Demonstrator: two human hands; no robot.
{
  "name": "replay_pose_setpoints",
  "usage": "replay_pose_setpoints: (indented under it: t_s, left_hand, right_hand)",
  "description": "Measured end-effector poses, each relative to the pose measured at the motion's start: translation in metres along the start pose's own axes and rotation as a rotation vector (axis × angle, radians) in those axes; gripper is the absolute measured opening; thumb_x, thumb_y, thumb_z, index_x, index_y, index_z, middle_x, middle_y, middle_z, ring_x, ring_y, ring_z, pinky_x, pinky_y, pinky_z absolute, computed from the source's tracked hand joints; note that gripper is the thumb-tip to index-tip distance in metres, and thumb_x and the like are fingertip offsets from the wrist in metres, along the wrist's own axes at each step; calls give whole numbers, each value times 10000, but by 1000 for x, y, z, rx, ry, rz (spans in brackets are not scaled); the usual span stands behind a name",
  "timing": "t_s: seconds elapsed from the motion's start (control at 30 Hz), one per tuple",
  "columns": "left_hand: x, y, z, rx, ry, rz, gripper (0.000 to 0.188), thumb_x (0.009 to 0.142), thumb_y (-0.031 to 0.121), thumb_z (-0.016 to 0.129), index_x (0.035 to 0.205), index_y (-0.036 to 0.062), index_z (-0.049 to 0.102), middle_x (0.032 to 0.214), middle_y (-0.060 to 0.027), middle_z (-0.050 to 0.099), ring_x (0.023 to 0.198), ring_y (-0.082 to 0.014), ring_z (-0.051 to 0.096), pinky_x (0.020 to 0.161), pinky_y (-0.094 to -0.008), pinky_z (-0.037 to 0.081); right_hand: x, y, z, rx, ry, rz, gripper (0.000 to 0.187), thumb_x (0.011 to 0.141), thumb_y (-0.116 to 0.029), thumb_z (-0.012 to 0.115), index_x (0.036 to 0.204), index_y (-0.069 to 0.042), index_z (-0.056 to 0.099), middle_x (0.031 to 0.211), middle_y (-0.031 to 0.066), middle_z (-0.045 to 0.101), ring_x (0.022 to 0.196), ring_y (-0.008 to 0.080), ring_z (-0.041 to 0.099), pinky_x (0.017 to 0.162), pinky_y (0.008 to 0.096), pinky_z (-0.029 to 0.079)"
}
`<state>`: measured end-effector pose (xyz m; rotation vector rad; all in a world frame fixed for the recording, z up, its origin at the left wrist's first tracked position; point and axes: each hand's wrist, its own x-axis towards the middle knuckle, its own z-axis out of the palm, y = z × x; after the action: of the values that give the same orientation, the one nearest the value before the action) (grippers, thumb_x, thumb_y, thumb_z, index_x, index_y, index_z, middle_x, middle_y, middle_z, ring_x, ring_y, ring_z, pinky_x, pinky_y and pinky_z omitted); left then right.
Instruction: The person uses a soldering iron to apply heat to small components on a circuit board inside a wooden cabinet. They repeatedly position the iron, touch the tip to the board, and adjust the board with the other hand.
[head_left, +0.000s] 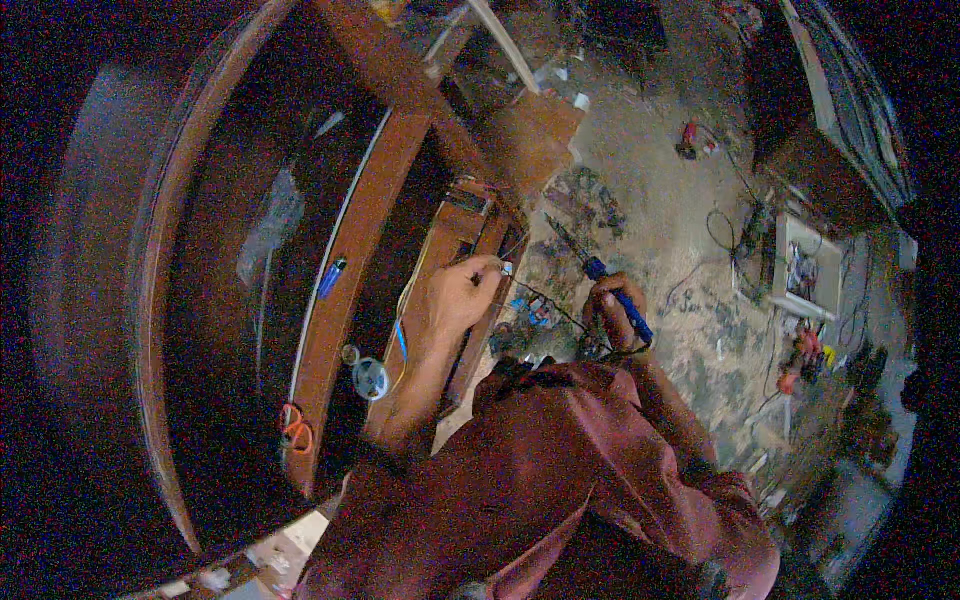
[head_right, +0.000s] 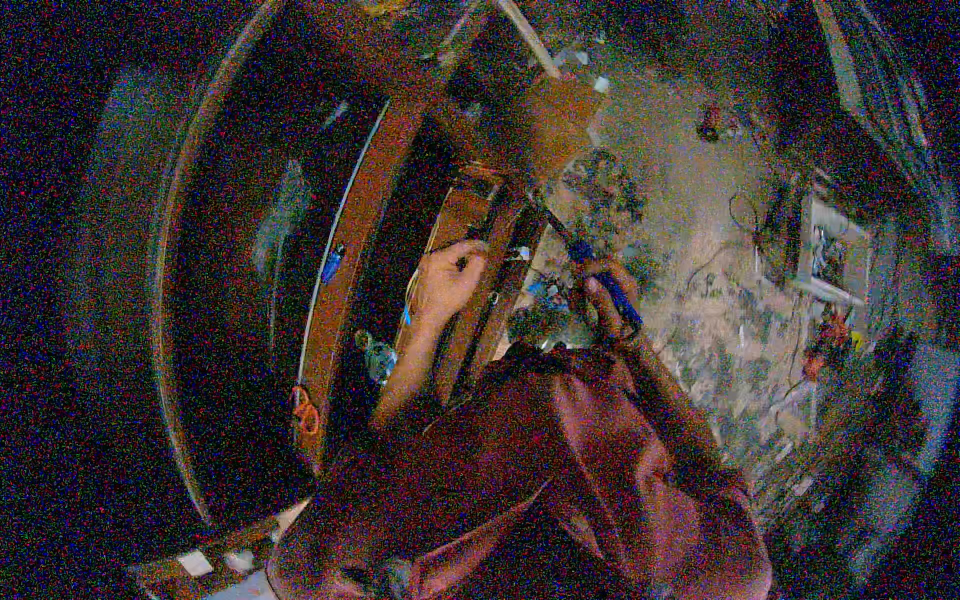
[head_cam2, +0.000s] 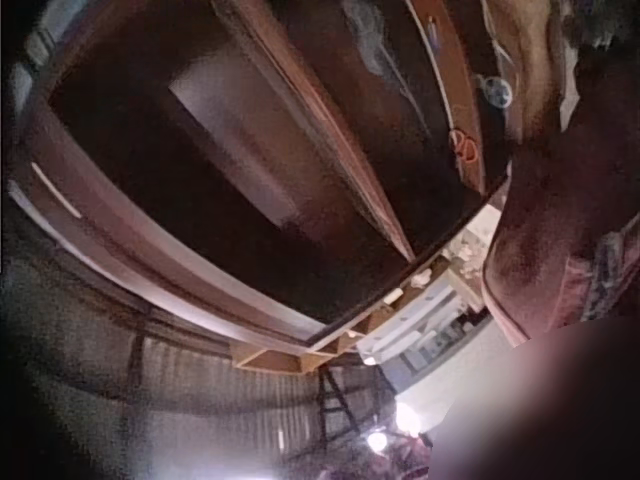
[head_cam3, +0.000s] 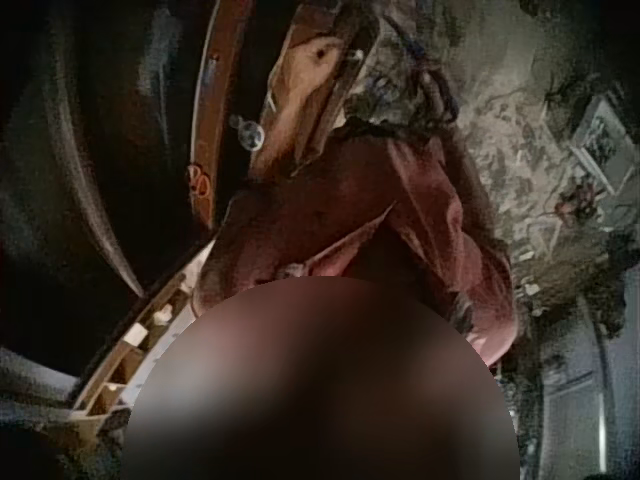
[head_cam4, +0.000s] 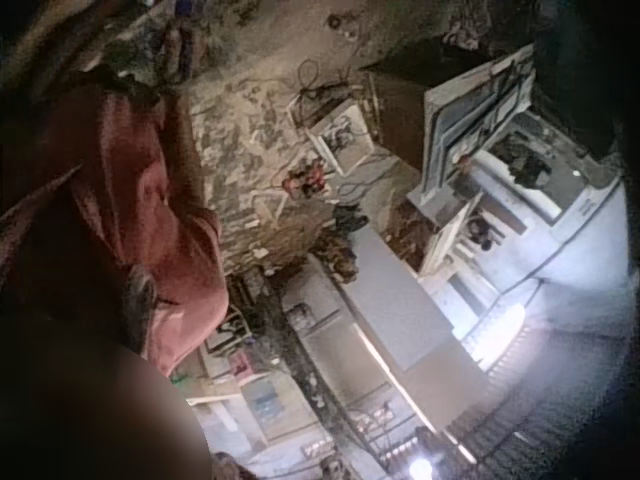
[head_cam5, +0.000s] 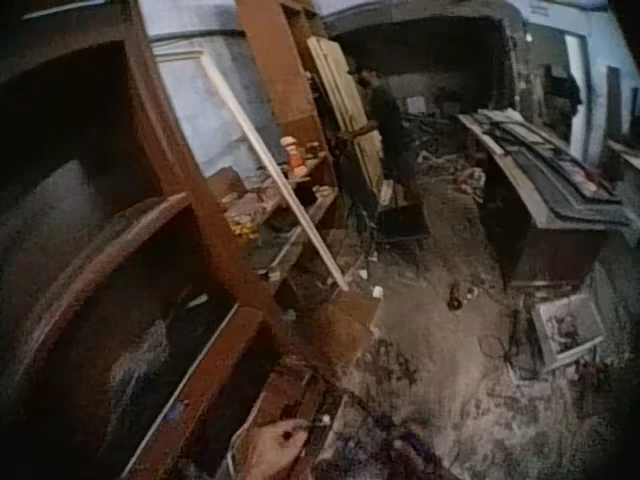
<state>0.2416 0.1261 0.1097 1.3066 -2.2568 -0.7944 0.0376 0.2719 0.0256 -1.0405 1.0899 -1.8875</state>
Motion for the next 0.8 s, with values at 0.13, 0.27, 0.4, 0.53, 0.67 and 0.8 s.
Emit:
replay_pose_setpoints:
  t_s: [0.13,0.27,0.4,0.53,0.67,0.8]
  left_hand:
    - [-4,9,-16,201,-50,-19,260,816,360,590,932,172,724,775,-141,681,642,-324,652,615,-418,519]
    - [-4,11,-22,255,-44,54,262,819,363,571,947,186,717,774,-126,681,648,-330,651,628,-439,524]
    - [-3,3,-17,223,-41,90,270,822,366,562,960,191,714,782,-125,684,671,-338,655,645,-457,526]
    - [-2,-6,-7,225,-36,123,280,821,368,558,968,188,715,797,-128,688,705,-342,662,659,-455,532]
    - [-2,-9,-5,246,-42,115,300,822,381,556,980,185,719,797,-137,687,731,-344,663,678,-452,534]
    - [-5,-12,-5,190,-78,17,298,817,364,577,978,159,722,807,-141,691,755,-339,668,694,-430,535]
  right_hand:
    - [-3,3,2,122,19,32,257,914,-304,554,958,-55,505,686,59,545,496,145,523,455,284,442]
    - [-3,12,-1,175,28,92,269,926,-326,564,976,-72,490,678,47,526,483,139,495,443,284,422]
    - [-4,19,-5,36,71,92,279,933,-333,558,982,-73,472,638,38,505,484,142,468,444,300,398]
    - [-9,23,-9,242,40,107,269,938,-322,557,988,-76,461,605,29,486,467,142,449,431,299,381]
    - [-8,28,-12,185,17,63,292,940,-346,558,999,-79,456,588,21,472,440,140,432,414,292,380]
    - [-7,25,-7,69,64,10,276,949,-342,543,978,-75,481,578,38,508,450,130,465,420,291,406]
